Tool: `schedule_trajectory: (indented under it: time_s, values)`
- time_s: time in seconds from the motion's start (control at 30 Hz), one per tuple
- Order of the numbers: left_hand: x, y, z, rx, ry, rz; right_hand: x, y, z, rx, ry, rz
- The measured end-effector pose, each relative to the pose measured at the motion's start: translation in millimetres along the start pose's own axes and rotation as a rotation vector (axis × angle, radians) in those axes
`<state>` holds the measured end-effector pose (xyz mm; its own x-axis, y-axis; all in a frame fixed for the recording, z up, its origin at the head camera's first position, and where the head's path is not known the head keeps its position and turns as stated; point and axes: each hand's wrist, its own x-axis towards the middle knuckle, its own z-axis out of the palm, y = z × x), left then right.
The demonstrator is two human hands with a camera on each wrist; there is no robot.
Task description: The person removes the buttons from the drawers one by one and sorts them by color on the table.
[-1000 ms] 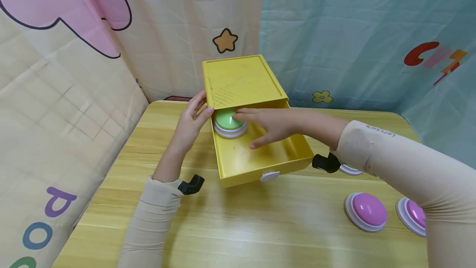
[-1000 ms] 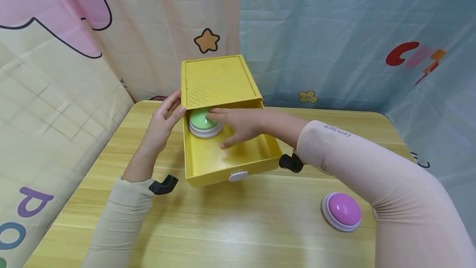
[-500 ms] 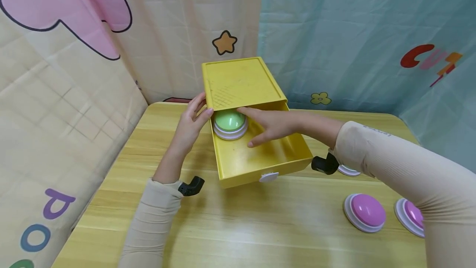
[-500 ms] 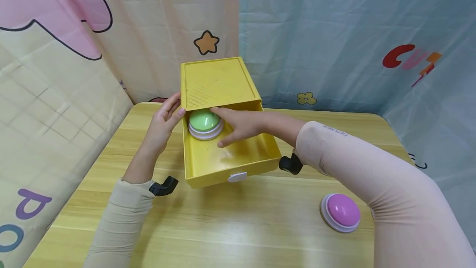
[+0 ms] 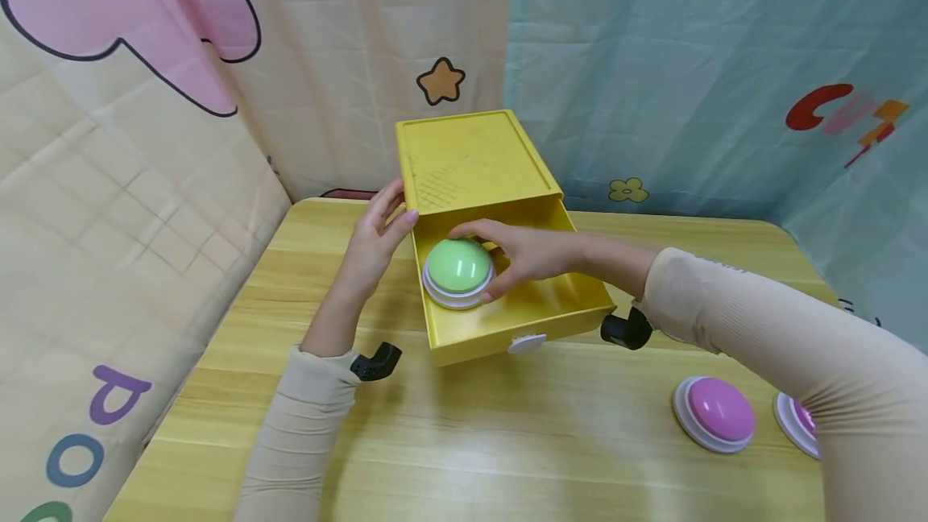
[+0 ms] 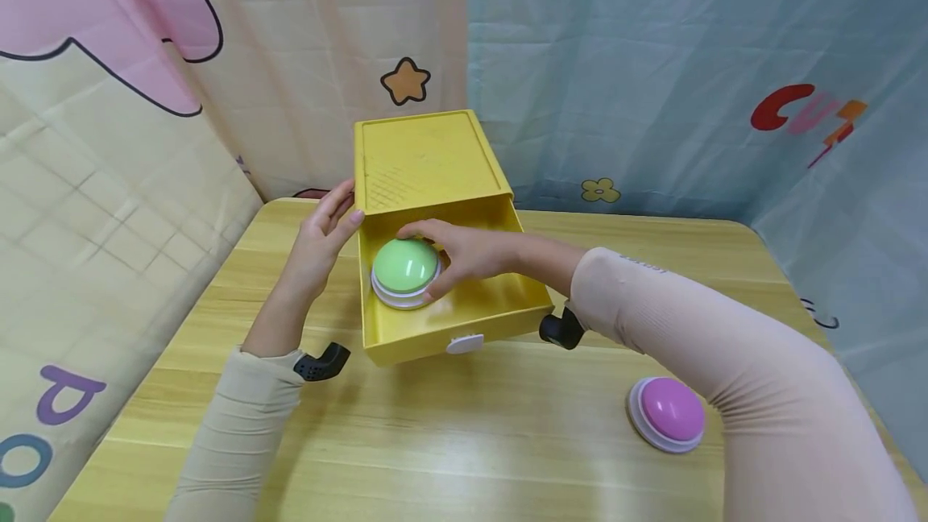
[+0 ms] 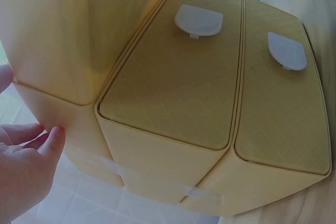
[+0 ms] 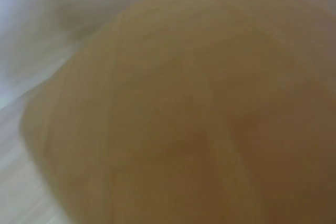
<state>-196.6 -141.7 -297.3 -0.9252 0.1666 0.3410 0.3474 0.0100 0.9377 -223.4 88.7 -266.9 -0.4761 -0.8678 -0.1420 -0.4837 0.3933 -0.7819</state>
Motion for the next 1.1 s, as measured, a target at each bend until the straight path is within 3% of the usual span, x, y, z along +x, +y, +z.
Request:
schedule_trajectory:
  time_s: [0.13, 0.3, 0.63, 0.9, 1.1]
  values:
    - [-0.2, -0.2, 0.1, 0.002, 0.000, 0.004, 5.4, -0.1, 7.9, -0.060, 0.045, 0.006]
    - [-0.8, -0.4, 0.6, -0.012, -0.006, 0.025, 10.1, -0.2, 12.7, -0.051, 0.088, 0.021]
    - [0.3, -0.8, 0.1, -0.023, -0.010, 0.028, 5.6, 0.1, 6.0, -0.050, 0.113, -0.031]
    - [5.9, -16.0, -4.9, -0.026, -0.005, 0.031, -19.0, -10.4, -9.5, -0.035, 0.183, -0.079]
    - [7.7, -23.2, -7.4, -0.031, -0.007, 0.036, -52.8, -17.4, -24.3, -0.054, 0.287, -0.092]
